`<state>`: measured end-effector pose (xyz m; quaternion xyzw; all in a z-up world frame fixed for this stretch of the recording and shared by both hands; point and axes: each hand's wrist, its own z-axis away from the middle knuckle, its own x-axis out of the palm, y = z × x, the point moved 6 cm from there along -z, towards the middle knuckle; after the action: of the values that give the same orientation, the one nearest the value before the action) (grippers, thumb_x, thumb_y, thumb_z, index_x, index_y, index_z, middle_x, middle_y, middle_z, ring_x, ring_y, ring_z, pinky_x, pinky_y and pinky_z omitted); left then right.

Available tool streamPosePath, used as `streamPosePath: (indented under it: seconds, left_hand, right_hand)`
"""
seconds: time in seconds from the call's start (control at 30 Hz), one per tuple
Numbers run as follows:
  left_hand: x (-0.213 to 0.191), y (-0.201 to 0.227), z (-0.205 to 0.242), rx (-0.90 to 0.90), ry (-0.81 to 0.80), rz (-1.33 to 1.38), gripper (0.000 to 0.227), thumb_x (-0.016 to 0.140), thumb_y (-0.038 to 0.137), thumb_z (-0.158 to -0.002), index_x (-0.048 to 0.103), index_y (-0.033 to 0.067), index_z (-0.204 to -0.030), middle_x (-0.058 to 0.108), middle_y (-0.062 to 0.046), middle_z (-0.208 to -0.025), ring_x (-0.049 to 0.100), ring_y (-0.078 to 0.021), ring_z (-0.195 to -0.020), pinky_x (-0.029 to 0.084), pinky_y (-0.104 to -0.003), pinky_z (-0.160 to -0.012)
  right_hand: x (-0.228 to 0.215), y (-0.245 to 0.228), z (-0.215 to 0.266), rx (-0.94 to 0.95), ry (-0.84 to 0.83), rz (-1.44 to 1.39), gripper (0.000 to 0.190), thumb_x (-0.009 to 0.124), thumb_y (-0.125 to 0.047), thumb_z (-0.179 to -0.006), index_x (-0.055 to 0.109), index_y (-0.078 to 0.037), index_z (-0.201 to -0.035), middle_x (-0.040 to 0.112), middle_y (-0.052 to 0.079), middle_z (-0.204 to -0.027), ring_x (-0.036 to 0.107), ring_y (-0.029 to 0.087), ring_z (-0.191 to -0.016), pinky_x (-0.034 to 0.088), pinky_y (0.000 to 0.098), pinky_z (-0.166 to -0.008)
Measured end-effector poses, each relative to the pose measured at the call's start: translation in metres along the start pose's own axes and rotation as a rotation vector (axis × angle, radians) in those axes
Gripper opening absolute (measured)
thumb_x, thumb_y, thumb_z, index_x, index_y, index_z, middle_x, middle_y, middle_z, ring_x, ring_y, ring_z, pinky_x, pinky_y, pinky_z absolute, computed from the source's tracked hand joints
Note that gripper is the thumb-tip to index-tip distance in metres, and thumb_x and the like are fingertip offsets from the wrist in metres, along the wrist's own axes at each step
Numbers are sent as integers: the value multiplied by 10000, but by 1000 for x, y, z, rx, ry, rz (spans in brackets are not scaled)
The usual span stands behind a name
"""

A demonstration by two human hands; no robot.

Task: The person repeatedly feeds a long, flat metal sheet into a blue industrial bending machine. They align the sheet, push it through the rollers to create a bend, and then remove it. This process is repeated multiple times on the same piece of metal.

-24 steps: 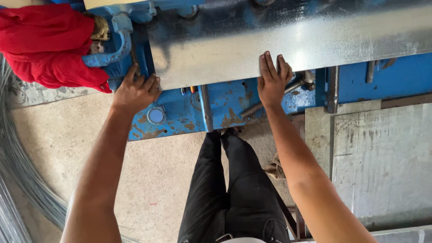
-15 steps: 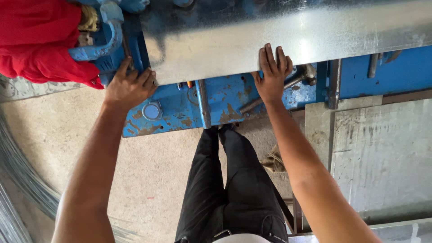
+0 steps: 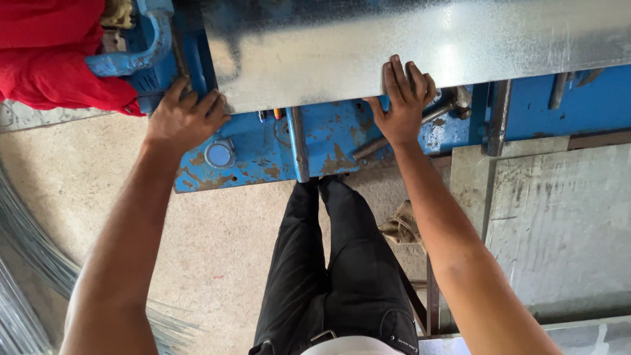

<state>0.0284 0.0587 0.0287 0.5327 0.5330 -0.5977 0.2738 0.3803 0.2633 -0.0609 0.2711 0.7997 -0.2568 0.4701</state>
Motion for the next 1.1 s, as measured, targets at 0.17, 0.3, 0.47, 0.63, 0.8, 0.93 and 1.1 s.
streamPosePath:
  seconds: [0.17, 0.3, 0.47, 0.63, 0.8, 0.93, 1.1]
  left_hand:
    - [5, 2, 0, 20, -49, -44, 320, 701, 516, -1008, 805, 216, -1048, 798, 57, -1098, 756, -125, -853, 496, -405, -1105]
    - [11, 1, 1, 24, -72, -61, 315, 680, 534, -1054, 795, 241, -1049, 794, 69, -1112, 767, -116, -904, 492, -393, -1129]
    - [9, 1, 2, 17, -63, -46, 304, 693, 521, -1030, 800, 237, -1050, 799, 67, -1125, 766, -120, -889, 494, -396, -1131]
    - [7, 1, 1, 18, -63, -49, 296, 709, 508, -1034, 802, 229, -1072, 796, 60, -1141, 759, -115, -885, 494, -384, -1131]
    - [4, -1, 1, 7, -49, -33, 288, 725, 490, -1028, 807, 216, -1053, 798, 61, -1128, 750, -113, -860, 493, -373, -1132]
    - [3, 0, 1, 17, -44, -53, 271, 731, 477, -1043, 807, 217, -1054, 797, 51, -1140, 744, -108, -863, 488, -366, -1136]
    - [4, -1, 1, 19, -32, -52, 293, 725, 481, -1029, 815, 208, -1085, 796, 43, -1132, 744, -106, -863, 488, -365, -1120]
  right_hand:
    - [5, 2, 1, 2, -4, 35, 656, 578, -654, -1072, 573, -181, -1527, 548, -18, -1592, 329, 219, -1518, 173, 484, -1255]
    - [8, 3, 5, -15, 7, 33, 655, 652, -640, -1095, 555, -170, -1542, 529, -25, -1605, 314, 211, -1530, 173, 480, -1262]
    - [11, 4, 5, -29, 38, 46, 671, 639, -660, -1073, 555, -184, -1539, 526, -41, -1598, 314, 203, -1522, 175, 479, -1263]
    - [13, 6, 5, -29, 56, 63, 666, 577, -679, -1057, 572, -207, -1526, 531, -57, -1593, 309, 190, -1527, 169, 473, -1272]
    - [14, 6, 5, -24, 60, 72, 680, 545, -703, -1061, 562, -220, -1538, 521, -65, -1598, 294, 180, -1530, 166, 460, -1280]
    - [17, 6, 5, -11, 50, 82, 662, 539, -698, -1061, 560, -238, -1538, 516, -78, -1601, 293, 176, -1534, 162, 463, -1286]
    - [19, 8, 7, -4, 46, 92, 667, 534, -698, -1055, 572, -232, -1531, 525, -76, -1594, 298, 176, -1529, 166, 470, -1279]
